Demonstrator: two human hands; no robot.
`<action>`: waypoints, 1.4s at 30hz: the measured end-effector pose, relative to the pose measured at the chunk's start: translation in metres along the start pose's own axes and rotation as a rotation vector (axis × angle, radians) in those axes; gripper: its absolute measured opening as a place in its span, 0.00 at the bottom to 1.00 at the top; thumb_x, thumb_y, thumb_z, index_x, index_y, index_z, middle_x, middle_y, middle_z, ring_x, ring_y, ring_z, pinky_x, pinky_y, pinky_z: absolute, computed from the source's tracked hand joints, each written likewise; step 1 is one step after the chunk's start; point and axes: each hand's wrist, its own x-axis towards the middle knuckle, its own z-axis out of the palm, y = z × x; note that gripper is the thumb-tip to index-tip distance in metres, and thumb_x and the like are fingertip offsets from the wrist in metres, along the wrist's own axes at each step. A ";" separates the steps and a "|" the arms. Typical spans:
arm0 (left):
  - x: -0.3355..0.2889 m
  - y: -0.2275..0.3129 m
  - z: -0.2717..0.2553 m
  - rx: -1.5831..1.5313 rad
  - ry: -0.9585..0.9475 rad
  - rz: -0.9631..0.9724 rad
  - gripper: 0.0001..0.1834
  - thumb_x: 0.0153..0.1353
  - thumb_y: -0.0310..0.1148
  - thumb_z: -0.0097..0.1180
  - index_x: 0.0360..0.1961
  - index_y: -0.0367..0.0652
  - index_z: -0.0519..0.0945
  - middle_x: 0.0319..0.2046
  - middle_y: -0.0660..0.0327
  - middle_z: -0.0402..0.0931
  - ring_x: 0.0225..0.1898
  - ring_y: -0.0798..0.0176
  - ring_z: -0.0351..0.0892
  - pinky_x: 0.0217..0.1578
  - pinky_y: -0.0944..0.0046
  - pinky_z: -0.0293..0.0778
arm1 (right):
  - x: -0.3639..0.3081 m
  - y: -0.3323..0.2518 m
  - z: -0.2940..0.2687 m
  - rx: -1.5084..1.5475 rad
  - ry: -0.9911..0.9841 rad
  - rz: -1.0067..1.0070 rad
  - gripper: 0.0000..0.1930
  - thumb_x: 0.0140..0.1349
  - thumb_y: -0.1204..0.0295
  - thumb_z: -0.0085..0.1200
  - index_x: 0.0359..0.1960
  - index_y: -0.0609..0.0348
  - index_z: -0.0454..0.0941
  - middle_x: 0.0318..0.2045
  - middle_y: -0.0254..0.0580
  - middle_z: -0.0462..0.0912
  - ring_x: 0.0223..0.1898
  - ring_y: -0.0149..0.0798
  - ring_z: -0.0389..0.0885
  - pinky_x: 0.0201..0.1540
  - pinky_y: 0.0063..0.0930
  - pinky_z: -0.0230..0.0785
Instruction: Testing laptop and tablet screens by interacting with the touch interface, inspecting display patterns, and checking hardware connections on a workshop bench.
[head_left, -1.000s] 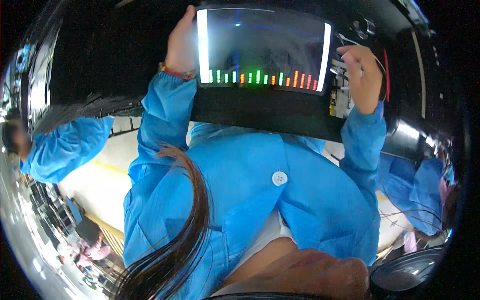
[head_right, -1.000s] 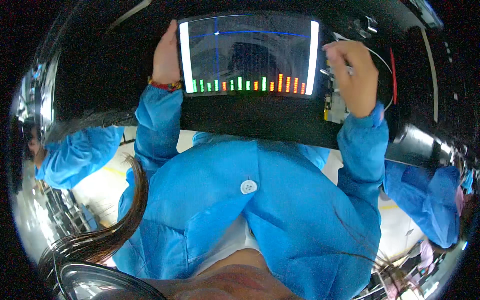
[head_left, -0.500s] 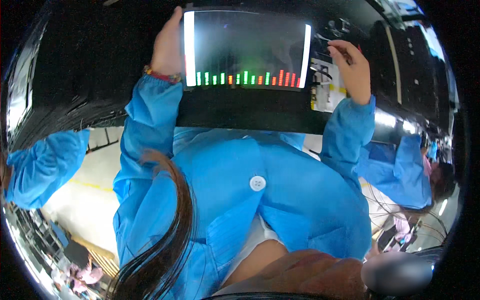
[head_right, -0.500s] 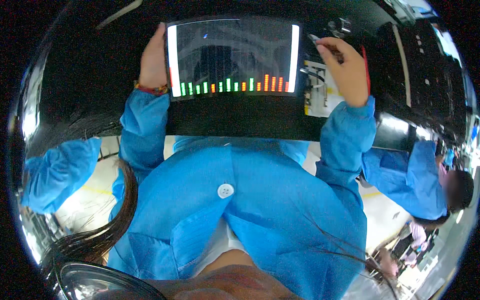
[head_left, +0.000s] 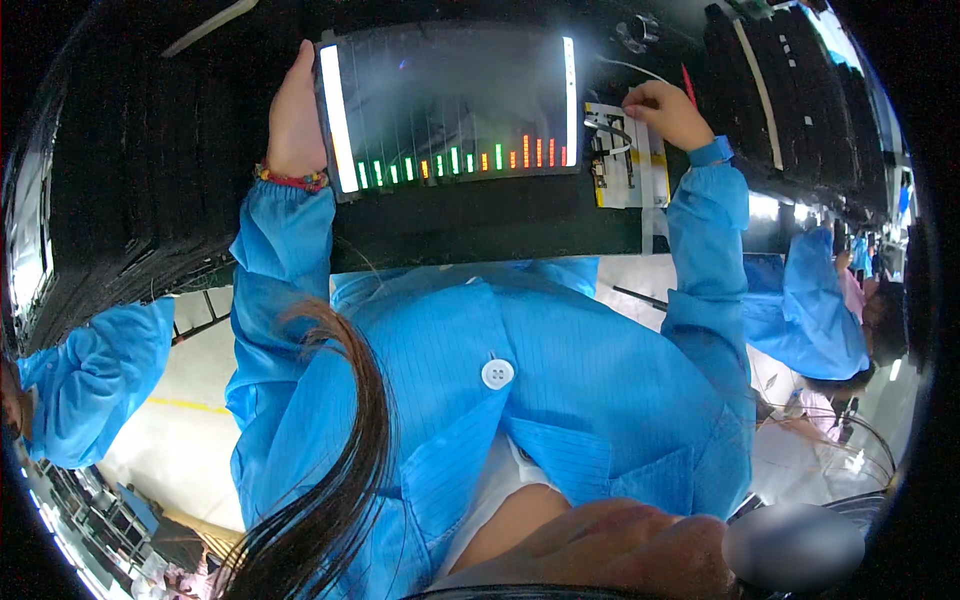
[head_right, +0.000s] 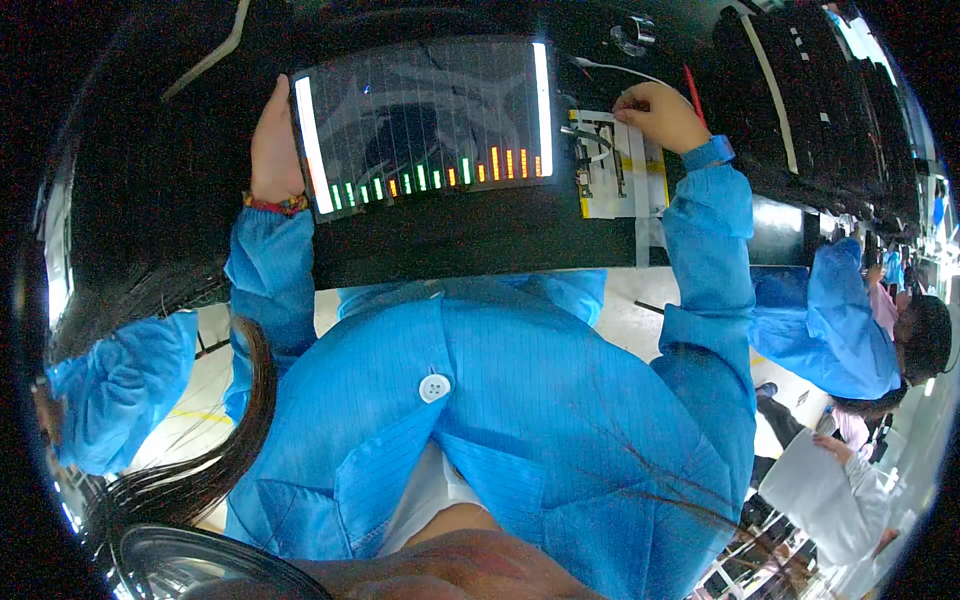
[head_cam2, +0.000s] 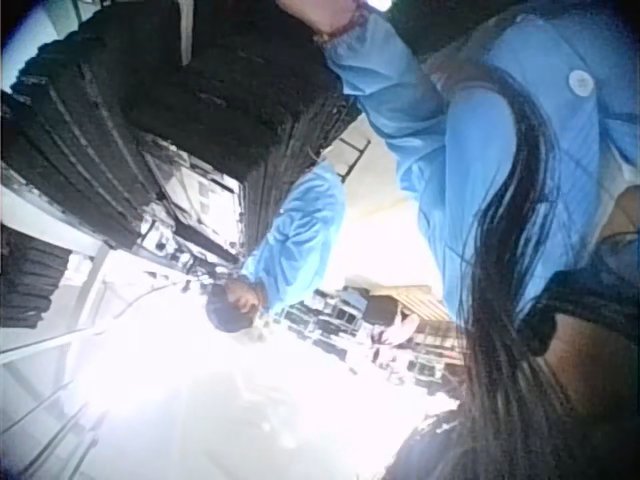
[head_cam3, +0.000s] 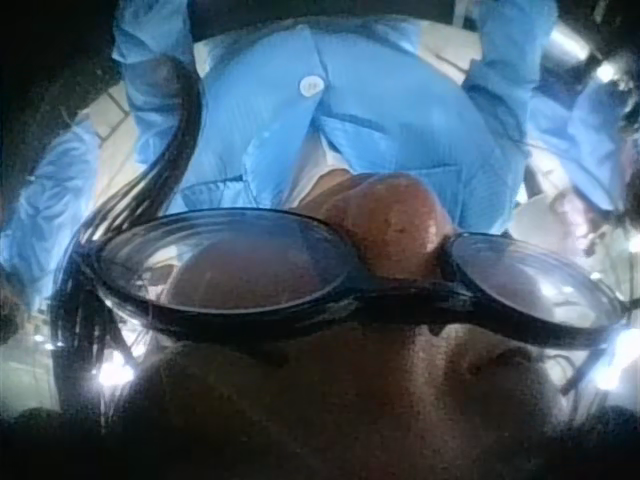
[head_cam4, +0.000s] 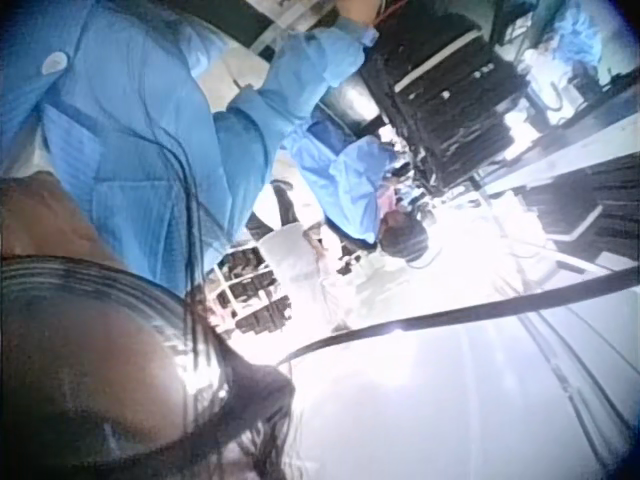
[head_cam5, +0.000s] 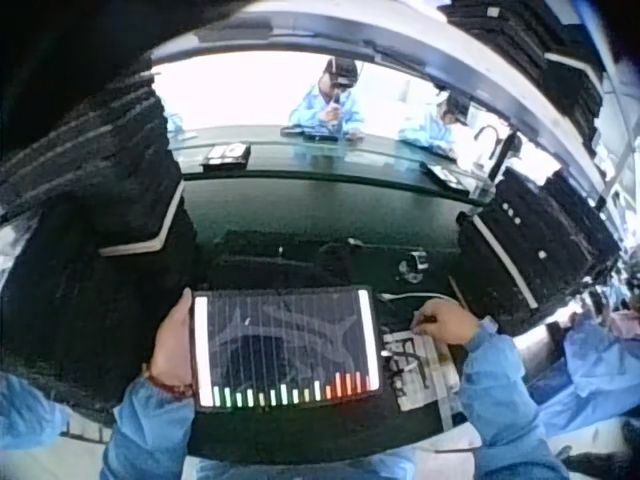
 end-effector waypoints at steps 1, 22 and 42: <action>0.000 0.001 -0.001 0.002 0.000 0.000 0.23 0.65 0.49 0.40 0.46 0.40 0.74 0.41 0.56 0.77 0.40 0.61 0.77 0.44 0.62 0.73 | 0.002 0.000 -0.001 0.005 -0.034 -0.004 0.08 0.53 0.75 0.55 0.35 0.63 0.78 0.31 0.42 0.78 0.35 0.35 0.78 0.41 0.27 0.70; -0.008 0.008 0.010 -0.081 0.032 -0.060 0.25 0.67 0.48 0.36 0.50 0.38 0.72 0.46 0.53 0.75 0.47 0.55 0.75 0.49 0.56 0.70 | 0.011 0.000 0.000 -0.038 -0.028 -0.020 0.09 0.50 0.72 0.57 0.32 0.65 0.80 0.30 0.46 0.81 0.32 0.37 0.79 0.37 0.30 0.71; 0.000 0.002 -0.010 -0.135 -0.188 -0.084 0.25 0.65 0.50 0.38 0.49 0.40 0.72 0.44 0.53 0.76 0.44 0.57 0.77 0.45 0.57 0.74 | -0.056 -0.179 0.096 -0.265 0.589 -0.377 0.21 0.50 0.59 0.59 0.42 0.57 0.71 0.58 0.49 0.64 0.60 0.56 0.56 0.61 0.57 0.43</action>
